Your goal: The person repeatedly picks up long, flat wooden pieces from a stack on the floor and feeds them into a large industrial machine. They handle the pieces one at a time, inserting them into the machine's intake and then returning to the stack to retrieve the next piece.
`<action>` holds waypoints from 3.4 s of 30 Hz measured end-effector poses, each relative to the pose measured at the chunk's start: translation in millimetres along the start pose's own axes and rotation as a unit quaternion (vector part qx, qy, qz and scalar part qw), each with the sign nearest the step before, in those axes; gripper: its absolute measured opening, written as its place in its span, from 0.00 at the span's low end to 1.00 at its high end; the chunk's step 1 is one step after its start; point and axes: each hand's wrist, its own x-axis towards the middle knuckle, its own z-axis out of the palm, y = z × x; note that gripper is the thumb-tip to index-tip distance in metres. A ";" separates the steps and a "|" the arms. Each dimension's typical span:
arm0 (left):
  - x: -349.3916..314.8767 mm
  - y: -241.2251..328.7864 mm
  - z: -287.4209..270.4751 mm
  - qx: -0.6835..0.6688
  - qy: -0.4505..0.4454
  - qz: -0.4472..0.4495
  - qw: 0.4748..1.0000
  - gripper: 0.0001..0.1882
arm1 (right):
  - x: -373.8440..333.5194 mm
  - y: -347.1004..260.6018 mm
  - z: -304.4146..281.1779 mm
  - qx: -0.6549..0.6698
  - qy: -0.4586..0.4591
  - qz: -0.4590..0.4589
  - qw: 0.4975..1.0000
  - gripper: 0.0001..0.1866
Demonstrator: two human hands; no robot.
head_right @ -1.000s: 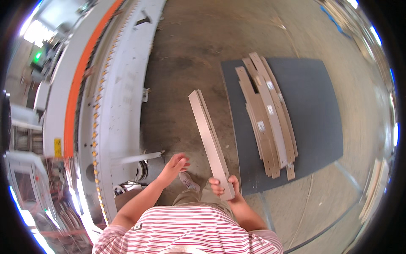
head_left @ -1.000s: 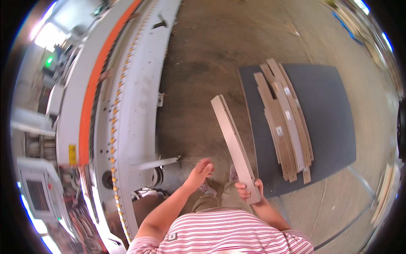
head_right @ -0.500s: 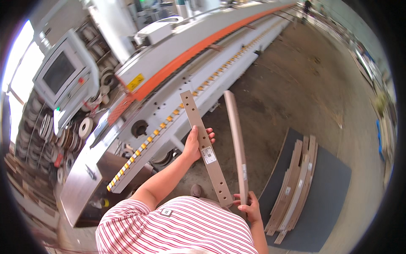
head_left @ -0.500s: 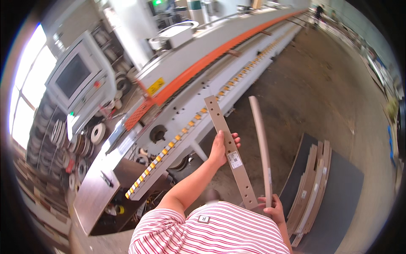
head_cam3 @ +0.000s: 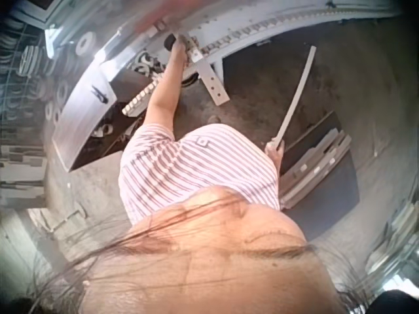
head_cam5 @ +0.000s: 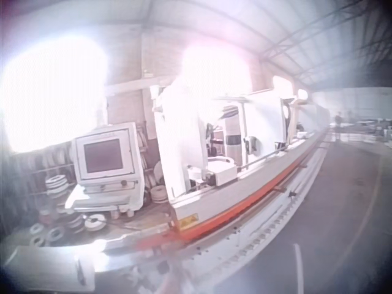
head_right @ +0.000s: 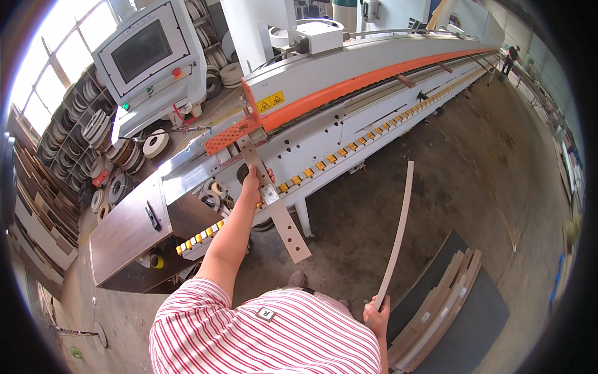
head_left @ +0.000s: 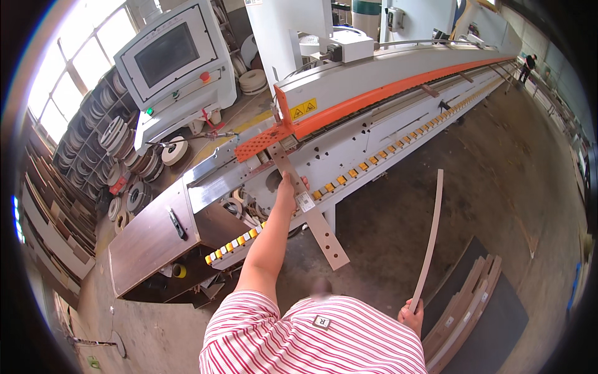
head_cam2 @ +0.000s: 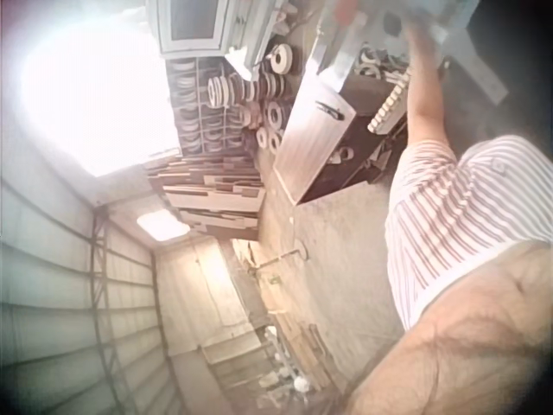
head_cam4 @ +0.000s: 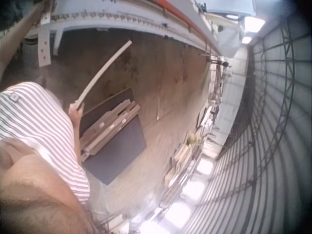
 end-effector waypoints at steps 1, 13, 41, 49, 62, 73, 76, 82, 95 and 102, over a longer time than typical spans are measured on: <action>10.1 3.9 -3.2 -0.004 -0.001 0.018 1.000 0.25 | 2.6 0.6 5.9 -0.013 0.013 0.006 1.000 0.18; 70.2 18.0 -13.5 0.043 0.050 -0.007 0.998 0.28 | 13.9 3.4 13.1 -0.047 0.018 -0.009 0.999 0.17; 201.0 -48.1 80.3 0.107 0.006 0.044 0.993 0.32 | -27.7 -70.0 9.3 -0.460 0.160 -0.118 0.865 0.29; -28.8 -132.0 137.9 0.216 -0.244 0.004 0.945 0.20 | -23.7 -72.7 10.2 0.365 -0.180 0.163 0.899 0.24; -99.0 -63.9 52.4 0.046 0.014 0.078 0.996 0.20 | 69.3 -61.7 164.9 -0.667 -0.188 -0.161 0.702 0.35; 24.2 -2.7 7.3 0.047 0.014 0.003 0.999 0.21 | 130.7 -24.7 235.5 -0.653 -0.207 -0.194 0.702 0.31; 31.1 0.6 12.8 0.069 0.046 0.027 0.996 0.20 | 144.4 -15.9 234.0 -0.661 -0.205 -0.216 0.688 0.31; 51.8 14.0 12.4 0.104 0.063 0.046 0.991 0.20 | 159.9 -21.5 247.5 -0.659 -0.217 -0.233 0.682 0.30; 70.3 3.5 32.9 0.128 0.103 0.019 0.986 0.24 | 187.2 -44.6 238.7 -0.662 -0.245 -0.222 0.672 0.30; 102.6 -24.0 80.3 0.103 0.088 0.012 0.991 0.25 | 227.3 -65.1 215.7 -0.668 -0.195 -0.233 0.680 0.30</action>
